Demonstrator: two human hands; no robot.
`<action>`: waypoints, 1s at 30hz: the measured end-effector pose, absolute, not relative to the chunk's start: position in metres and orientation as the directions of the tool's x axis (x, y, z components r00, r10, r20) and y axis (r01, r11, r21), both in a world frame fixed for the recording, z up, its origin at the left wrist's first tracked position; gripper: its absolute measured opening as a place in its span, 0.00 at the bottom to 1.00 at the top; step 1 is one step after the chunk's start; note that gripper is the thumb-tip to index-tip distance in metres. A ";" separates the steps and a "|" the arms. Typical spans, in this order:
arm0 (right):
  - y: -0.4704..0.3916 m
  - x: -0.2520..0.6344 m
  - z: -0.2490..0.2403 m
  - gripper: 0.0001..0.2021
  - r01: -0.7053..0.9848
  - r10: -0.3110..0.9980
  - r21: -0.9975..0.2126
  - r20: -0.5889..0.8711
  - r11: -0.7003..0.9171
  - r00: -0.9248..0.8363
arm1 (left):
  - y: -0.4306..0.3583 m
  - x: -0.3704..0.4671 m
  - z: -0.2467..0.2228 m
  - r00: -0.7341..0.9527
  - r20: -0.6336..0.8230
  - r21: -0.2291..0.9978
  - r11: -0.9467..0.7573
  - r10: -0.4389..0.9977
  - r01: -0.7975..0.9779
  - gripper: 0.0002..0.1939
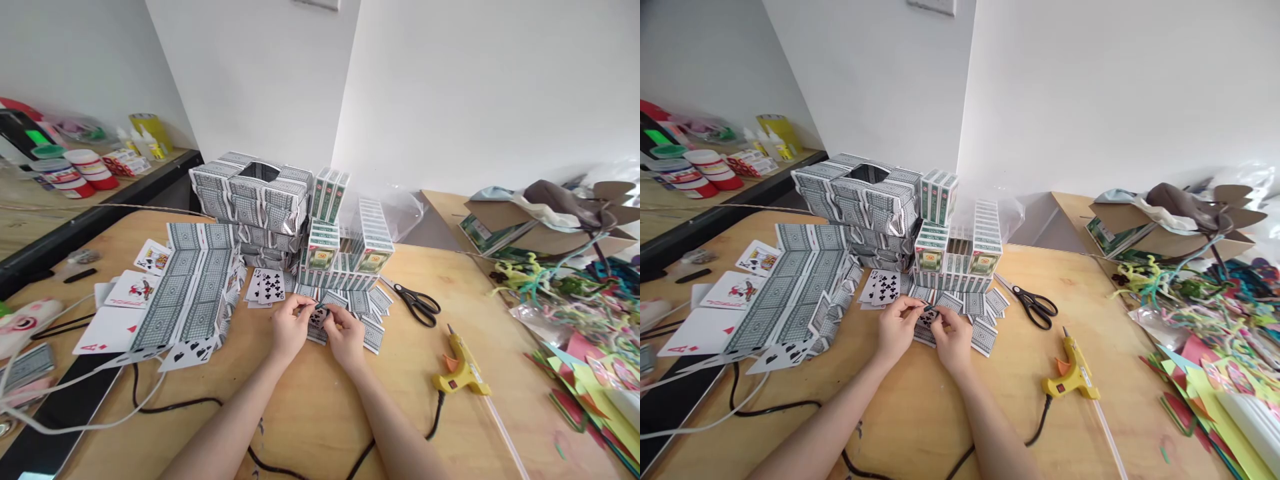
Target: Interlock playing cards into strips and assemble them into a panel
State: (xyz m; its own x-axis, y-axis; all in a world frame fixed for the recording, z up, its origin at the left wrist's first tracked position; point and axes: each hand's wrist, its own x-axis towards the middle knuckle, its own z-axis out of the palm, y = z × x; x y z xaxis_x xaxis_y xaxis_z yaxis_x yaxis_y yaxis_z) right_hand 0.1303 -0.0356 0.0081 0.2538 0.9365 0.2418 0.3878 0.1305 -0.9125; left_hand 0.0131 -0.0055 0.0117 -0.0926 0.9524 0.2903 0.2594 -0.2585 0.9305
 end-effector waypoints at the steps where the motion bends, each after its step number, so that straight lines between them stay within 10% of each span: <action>1: -0.035 0.131 0.007 0.10 0.393 0.937 -0.911 0.237 0.123 0.256 | -0.006 0.013 0.012 -0.095 0.282 0.933 -0.250 0.955 0.259 0.02; 15: -0.030 0.132 0.014 0.14 -0.150 0.999 -0.988 -0.029 -0.022 0.044 | -0.001 0.011 0.011 -0.145 0.137 0.986 -0.120 0.980 0.119 0.05; 30: -0.022 0.142 0.000 0.12 -0.097 0.935 -0.995 -0.062 -0.030 0.348 | -0.009 0.013 0.003 0.109 0.428 0.788 -0.429 0.897 0.442 0.12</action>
State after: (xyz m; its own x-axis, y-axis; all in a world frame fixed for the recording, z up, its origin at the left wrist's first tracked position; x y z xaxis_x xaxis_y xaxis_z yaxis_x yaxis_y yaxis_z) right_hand 0.1425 -0.0218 -0.0001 0.3479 0.9355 -0.0619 -0.0975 -0.0295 -0.9948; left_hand 0.0130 -0.0086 0.0028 0.1093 0.8974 0.4275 0.4423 -0.4291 0.7876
